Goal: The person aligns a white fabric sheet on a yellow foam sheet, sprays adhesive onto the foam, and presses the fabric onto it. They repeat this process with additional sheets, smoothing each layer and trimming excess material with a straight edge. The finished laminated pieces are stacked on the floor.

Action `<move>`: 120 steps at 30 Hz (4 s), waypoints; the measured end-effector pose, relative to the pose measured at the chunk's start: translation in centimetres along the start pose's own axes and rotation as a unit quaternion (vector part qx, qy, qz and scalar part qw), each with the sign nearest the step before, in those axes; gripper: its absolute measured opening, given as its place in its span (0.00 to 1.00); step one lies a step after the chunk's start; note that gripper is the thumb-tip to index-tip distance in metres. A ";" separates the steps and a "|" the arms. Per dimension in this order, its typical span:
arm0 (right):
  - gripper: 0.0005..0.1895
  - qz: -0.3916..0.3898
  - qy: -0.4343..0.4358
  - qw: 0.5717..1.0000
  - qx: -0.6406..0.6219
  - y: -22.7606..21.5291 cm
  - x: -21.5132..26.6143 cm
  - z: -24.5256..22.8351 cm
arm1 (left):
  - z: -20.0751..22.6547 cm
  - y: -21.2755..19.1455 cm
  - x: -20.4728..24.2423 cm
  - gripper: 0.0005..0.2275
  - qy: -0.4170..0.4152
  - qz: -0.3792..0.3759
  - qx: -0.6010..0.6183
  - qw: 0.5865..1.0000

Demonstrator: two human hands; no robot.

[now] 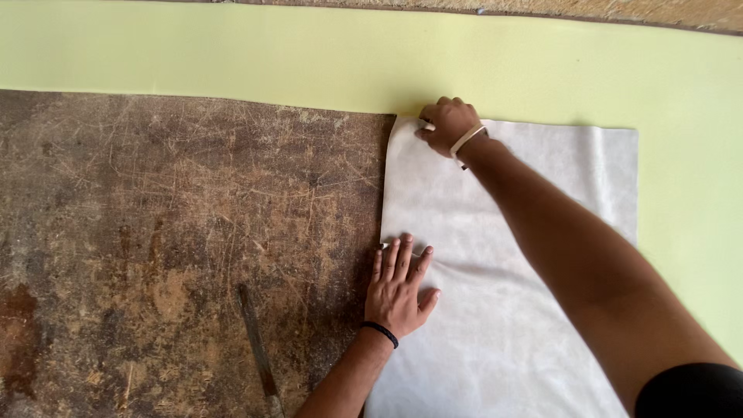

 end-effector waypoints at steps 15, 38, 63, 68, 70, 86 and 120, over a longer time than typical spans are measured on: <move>0.05 0.201 -0.110 0.973 0.041 -3.6 1.0 -1.1 | 0.3 -1.2 0.0 0.39 0.010 0.026 0.005 1.000; 0.26 0.234 0.379 0.894 -0.053 -8.1 17.0 37.5 | -1.4 -2.4 -25.3 0.37 -0.048 -0.055 -0.137 0.988; 0.39 0.207 -0.262 0.942 0.027 -0.5 24.1 5.2 | -0.5 -1.7 -25.5 0.36 -0.075 -0.058 -0.190 0.977; 0.46 0.074 0.187 0.970 0.135 -6.3 17.3 24.8 | -0.9 -1.1 -25.6 0.36 -0.083 -0.052 -0.203 0.974; 0.47 0.154 0.248 0.955 0.060 -8.6 16.3 28.8 | -1.0 -0.7 -25.3 0.36 -0.078 -0.056 -0.212 0.973; 0.50 0.138 0.296 0.937 0.120 7.2 48.9 18.1 | -0.2 0.1 -24.1 0.33 -0.062 0.005 -0.173 0.983; 0.52 0.087 0.303 0.947 0.067 12.3 69.5 20.3 | -5.3 -6.5 37.7 0.23 -0.440 0.251 -0.112 0.855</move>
Point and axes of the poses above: each hand's wrist, its own x-axis away from the middle knuckle, its own y-axis out of the palm, z = x × y, the point moved 9 cm from there along -x, towards the middle knuckle, and after that the axes turned 9 degrees about z, right-handed, at the moved point
